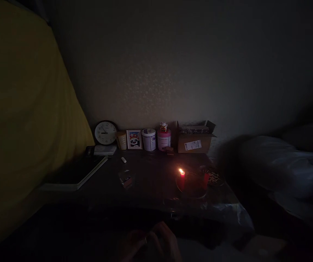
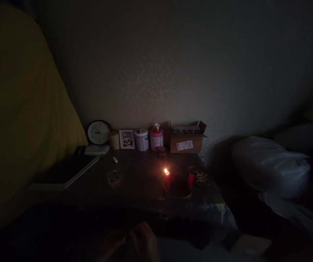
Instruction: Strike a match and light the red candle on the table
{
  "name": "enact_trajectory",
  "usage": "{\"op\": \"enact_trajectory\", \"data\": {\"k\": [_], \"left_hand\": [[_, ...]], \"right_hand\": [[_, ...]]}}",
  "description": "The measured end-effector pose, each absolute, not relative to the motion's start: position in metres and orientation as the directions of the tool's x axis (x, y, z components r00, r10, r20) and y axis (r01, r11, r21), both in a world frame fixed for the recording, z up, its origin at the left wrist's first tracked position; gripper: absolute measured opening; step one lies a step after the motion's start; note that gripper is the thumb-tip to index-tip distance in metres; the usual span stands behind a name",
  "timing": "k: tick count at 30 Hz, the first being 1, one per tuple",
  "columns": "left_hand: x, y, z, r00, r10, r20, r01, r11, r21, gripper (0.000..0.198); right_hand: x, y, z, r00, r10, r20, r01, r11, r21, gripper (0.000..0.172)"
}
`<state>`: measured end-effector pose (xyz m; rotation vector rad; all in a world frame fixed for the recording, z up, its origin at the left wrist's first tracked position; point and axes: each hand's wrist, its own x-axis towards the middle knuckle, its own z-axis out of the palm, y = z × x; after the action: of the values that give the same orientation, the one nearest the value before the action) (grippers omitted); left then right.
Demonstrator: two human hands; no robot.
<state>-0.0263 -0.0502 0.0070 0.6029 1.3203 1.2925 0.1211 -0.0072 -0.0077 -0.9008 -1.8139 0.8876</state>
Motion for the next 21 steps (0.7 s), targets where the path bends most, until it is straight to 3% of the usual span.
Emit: {"op": "enact_trajectory", "data": {"k": [6, 12, 21], "left_hand": [[-0.021, -0.037, -0.002, -0.281, 0.922, -0.267, -0.306, 0.177, 0.935, 0.018], [-0.022, -0.041, -0.014, -0.322, 0.919, -0.226, -0.288, 0.133, 0.948, 0.017], [-0.025, -0.04, -0.013, -0.293, 0.914, -0.28, -0.286, 0.196, 0.938, 0.015]], "right_hand": [[0.118, -0.009, -0.009, -0.282, 0.873, 0.399, 0.207, 0.461, -0.863, 0.037], [0.123, -0.006, 0.002, -0.386, 0.846, 0.367, 0.217, 0.47, -0.856, 0.032], [0.124, 0.0, -0.02, -0.375, 0.861, 0.344, 0.31, 0.467, -0.828, 0.037]]}}
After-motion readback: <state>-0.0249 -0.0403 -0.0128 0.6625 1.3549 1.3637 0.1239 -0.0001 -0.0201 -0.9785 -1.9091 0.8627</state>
